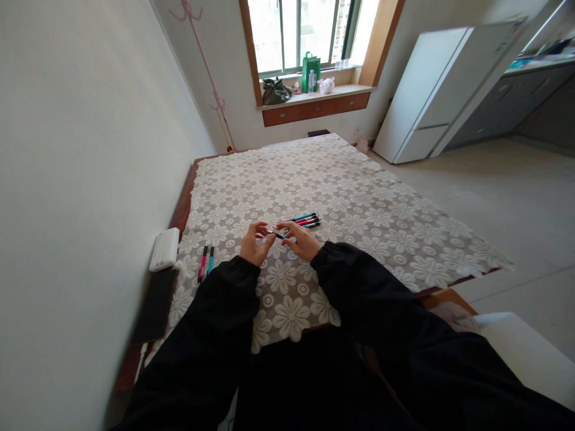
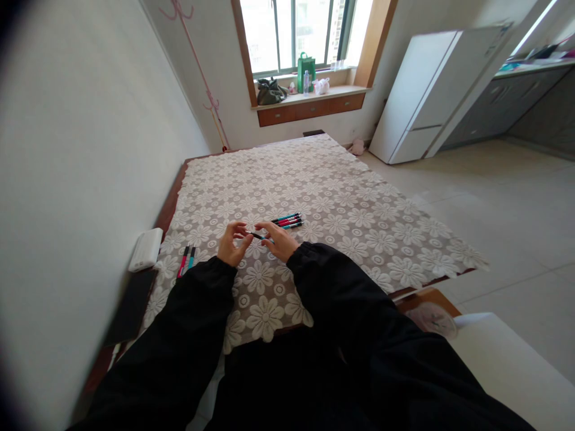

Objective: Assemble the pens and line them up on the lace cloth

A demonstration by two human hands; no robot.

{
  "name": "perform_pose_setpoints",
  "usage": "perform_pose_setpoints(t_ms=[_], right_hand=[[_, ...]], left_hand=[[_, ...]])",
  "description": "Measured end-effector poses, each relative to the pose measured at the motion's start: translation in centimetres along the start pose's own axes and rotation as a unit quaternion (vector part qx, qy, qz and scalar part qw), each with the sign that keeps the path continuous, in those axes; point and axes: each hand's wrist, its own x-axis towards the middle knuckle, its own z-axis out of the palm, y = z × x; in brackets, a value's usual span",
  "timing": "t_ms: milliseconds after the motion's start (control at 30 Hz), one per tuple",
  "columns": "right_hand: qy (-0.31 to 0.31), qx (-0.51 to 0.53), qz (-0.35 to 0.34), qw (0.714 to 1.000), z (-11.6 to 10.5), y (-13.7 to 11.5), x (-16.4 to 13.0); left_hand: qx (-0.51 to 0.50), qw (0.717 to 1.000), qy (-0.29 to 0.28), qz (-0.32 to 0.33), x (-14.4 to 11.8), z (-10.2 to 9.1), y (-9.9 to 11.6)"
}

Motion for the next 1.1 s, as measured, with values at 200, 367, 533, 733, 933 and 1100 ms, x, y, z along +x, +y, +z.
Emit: perform_pose_setpoints(t_ms=[200,367,533,733,933,1100], right_hand=[[-0.012,-0.025,-0.005,1.000,0.0,0.2,-0.1],[-0.021,-0.147,-0.013,0.989,-0.5,-0.1,-0.2],[-0.019,-0.224,-0.053,0.973,-1.0,0.0,0.1],[-0.013,-0.267,-0.074,0.961,-1.3,0.1,0.3],[-0.014,-0.276,-0.079,0.958,-1.6,-0.2,0.3],[-0.019,-0.285,-0.062,0.956,-1.6,0.1,0.4]], left_hand=[[0.050,0.997,-0.047,-0.044,0.2,0.2,-1.2],[0.031,0.997,-0.009,-0.065,0.3,-0.1,-0.7],[0.025,0.996,0.019,-0.083,0.3,-0.2,0.0],[0.041,0.995,-0.019,-0.086,0.3,-0.4,0.2],[0.046,0.992,-0.063,-0.095,0.1,-0.3,-0.4],[0.063,0.993,-0.063,-0.082,0.2,-0.1,-1.3]])
